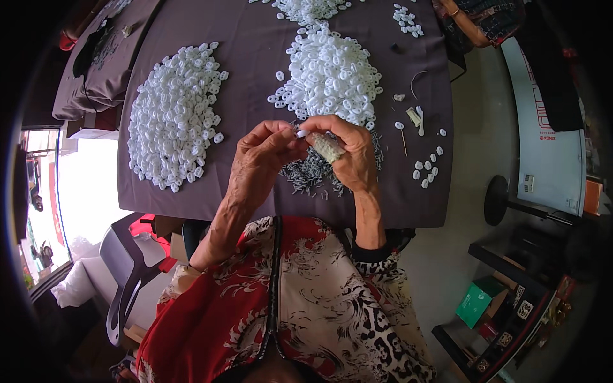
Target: The person assembles plastic cord locks by hand, picking up the components from the table and fitting the pieces together.
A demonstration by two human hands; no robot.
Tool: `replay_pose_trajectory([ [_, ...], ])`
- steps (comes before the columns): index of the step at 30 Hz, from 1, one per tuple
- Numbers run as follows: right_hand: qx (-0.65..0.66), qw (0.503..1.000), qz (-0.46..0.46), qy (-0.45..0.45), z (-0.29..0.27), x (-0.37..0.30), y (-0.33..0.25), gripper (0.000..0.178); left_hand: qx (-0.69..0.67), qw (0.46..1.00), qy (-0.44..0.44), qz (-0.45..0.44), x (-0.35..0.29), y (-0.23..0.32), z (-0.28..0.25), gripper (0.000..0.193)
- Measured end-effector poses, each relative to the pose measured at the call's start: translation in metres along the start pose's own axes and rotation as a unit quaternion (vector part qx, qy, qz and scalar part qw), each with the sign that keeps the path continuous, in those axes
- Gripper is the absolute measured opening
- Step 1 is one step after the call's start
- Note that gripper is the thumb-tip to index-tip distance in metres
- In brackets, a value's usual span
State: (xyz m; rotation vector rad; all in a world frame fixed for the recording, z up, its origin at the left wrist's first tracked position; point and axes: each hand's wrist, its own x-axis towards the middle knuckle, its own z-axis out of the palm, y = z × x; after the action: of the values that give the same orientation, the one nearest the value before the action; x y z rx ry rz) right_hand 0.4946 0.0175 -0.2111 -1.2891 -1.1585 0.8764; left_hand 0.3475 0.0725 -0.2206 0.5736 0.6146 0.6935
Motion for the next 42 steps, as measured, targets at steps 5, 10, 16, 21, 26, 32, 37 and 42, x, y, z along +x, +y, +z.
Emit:
replay_pose_trajectory([
  [5, -0.083, 0.996, -0.018, 0.013, 0.002, -0.003, -0.016, 0.012, 0.035, 0.999, 0.005, 0.039, -0.004, 0.005, 0.009, 0.01],
  [10, -0.122, 0.991, -0.06, 0.011, 0.002, -0.005, -0.015, 0.014, 0.017, 0.999, 0.005, 0.04, -0.006, 0.004, 0.011, 0.01],
  [16, -0.102, 0.993, 0.012, 0.063, 0.003, -0.007, -0.013, 0.02, -0.011, 1.0, -0.008, 0.025, -0.003, -0.001, 0.006, 0.01],
  [21, -0.206, 0.972, -0.097, 0.053, 0.008, -0.008, -0.009, 0.024, -0.029, 0.999, 0.009, 0.035, -0.002, -0.005, 0.006, 0.013],
  [26, -0.098, 0.983, -0.057, 0.142, 0.015, -0.012, -0.005, 0.024, -0.005, 0.999, 0.0, 0.041, -0.002, -0.001, 0.012, 0.011],
  [32, 0.049, 0.984, 0.012, 0.169, 0.01, -0.009, -0.014, 0.022, -0.017, 0.997, -0.015, 0.07, 0.0, 0.001, 0.023, 0.014],
  [37, 0.223, 0.965, 0.038, 0.132, 0.0, -0.006, -0.009, 0.021, 0.056, 0.995, -0.03, 0.077, -0.002, 0.003, 0.025, 0.011],
  [42, 0.209, 0.967, 0.053, 0.133, -0.004, -0.005, -0.014, 0.019, 0.099, 0.989, -0.048, 0.1, -0.003, 0.005, 0.026, 0.009],
])
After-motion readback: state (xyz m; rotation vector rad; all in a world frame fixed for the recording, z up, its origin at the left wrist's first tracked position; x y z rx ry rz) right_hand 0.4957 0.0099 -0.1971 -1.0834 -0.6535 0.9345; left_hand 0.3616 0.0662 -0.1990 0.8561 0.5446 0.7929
